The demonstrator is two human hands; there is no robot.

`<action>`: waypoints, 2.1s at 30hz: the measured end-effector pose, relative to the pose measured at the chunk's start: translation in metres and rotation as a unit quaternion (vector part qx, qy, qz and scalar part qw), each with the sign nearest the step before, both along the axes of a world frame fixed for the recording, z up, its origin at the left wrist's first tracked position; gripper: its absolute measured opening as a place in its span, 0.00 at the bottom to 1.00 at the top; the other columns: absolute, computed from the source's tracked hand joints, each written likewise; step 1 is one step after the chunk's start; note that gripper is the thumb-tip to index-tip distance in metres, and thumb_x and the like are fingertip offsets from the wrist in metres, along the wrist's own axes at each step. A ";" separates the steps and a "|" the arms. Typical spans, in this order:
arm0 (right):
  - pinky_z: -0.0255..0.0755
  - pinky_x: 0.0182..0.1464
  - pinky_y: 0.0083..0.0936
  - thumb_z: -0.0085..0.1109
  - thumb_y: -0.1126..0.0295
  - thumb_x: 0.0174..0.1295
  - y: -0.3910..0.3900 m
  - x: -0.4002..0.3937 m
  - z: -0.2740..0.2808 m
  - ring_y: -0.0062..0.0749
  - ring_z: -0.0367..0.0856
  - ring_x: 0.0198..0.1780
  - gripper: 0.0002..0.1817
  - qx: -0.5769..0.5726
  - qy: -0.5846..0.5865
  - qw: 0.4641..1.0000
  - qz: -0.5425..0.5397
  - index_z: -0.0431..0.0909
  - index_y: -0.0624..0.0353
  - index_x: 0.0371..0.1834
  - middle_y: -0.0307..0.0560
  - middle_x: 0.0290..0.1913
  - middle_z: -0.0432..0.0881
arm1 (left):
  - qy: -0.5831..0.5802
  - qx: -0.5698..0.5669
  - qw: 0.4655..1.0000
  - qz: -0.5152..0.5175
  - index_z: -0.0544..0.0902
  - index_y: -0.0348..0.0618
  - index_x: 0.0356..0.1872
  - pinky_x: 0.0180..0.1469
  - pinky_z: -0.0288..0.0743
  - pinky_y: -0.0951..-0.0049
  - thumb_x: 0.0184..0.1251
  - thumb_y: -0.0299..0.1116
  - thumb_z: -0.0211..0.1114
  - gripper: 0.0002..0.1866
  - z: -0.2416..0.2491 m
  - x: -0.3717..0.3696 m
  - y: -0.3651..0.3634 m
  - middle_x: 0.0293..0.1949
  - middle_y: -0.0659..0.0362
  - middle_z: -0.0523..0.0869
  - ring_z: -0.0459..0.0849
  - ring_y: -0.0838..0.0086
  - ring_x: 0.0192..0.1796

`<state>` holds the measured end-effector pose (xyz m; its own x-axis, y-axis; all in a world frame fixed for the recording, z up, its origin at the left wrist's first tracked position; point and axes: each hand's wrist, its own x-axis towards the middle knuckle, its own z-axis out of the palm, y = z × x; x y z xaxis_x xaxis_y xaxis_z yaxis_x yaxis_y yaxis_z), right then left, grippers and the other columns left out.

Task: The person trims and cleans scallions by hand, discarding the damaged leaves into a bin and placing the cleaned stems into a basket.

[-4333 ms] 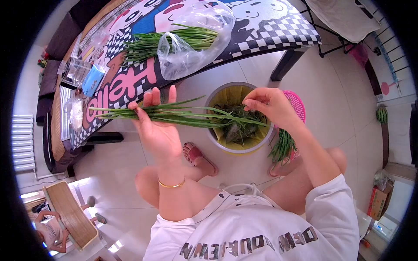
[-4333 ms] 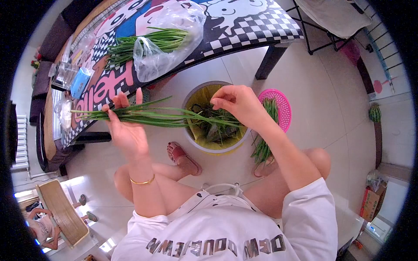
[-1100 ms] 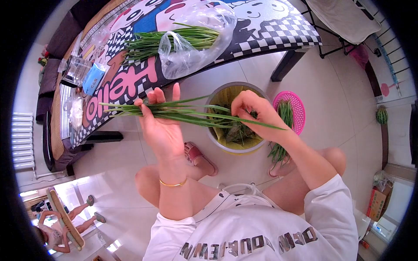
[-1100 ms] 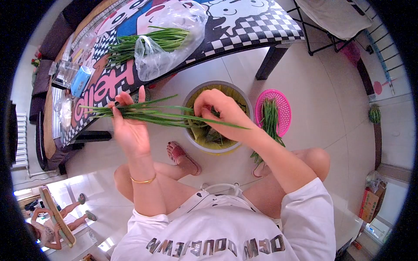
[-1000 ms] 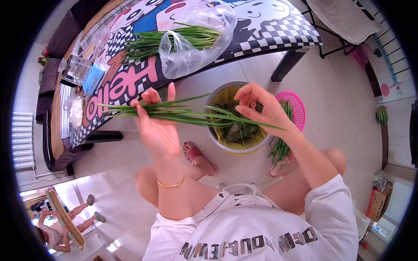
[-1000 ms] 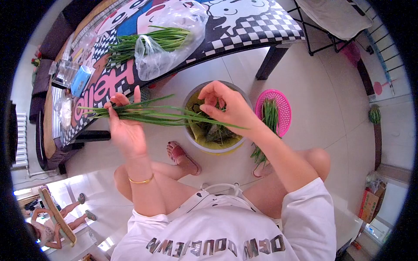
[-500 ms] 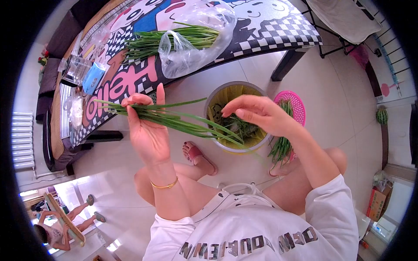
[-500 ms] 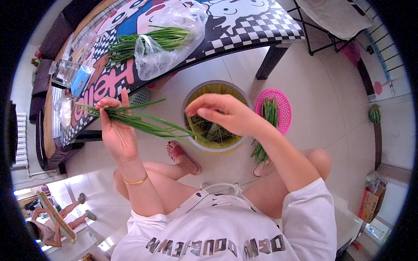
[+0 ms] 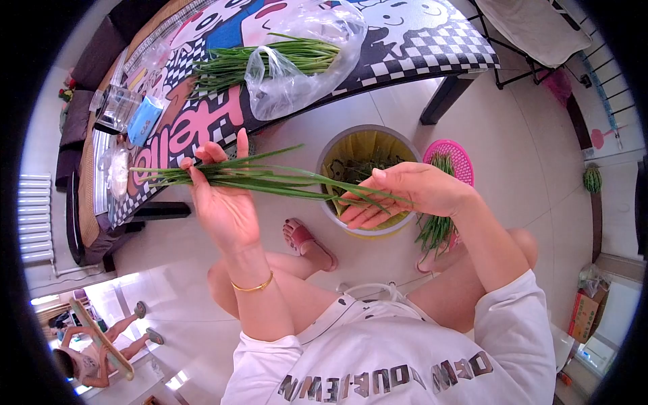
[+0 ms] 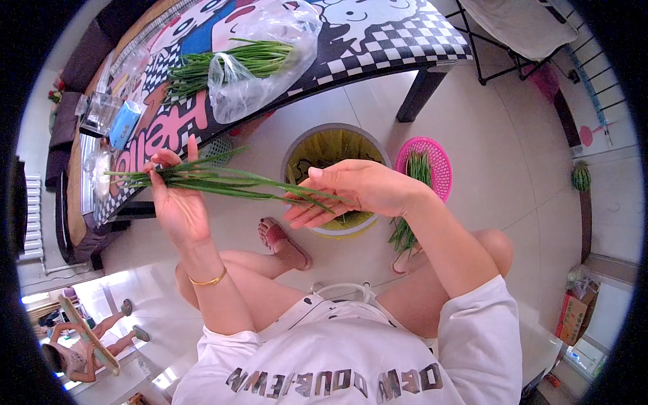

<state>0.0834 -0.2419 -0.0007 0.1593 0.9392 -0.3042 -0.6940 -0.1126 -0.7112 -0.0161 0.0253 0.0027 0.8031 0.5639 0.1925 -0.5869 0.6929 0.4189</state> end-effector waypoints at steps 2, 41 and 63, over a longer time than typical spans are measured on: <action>0.73 0.63 0.36 0.35 0.55 0.77 0.000 0.001 -0.001 0.48 0.81 0.57 0.31 0.000 0.003 1.000 0.005 0.68 0.78 0.62 0.67 0.56 0.78 | -0.001 0.003 1.000 0.001 0.77 0.42 0.43 0.76 0.53 0.39 0.77 0.30 0.48 0.08 0.000 0.000 0.001 0.46 0.59 0.79 0.78 0.67 0.58; 0.49 0.25 0.13 0.40 0.71 0.73 0.003 -0.003 -0.008 0.12 0.54 0.24 0.17 -0.084 -0.144 0.986 -0.020 0.78 0.62 0.56 0.26 0.23 0.57 | 0.006 0.112 0.989 0.092 0.72 0.51 0.45 0.47 0.70 0.70 0.78 0.34 0.50 0.03 0.005 -0.001 -0.007 0.27 0.66 0.59 0.61 0.80 0.30; 0.66 0.55 0.22 0.42 0.76 0.71 0.008 0.012 -0.053 0.25 0.72 0.46 0.09 -0.128 -0.414 0.883 -0.178 0.72 0.62 0.49 0.46 0.44 0.77 | 0.038 0.126 0.984 0.121 0.73 0.52 0.46 0.28 0.49 0.79 0.79 0.38 0.50 0.05 0.005 -0.001 -0.011 0.25 0.68 0.56 0.52 0.81 0.27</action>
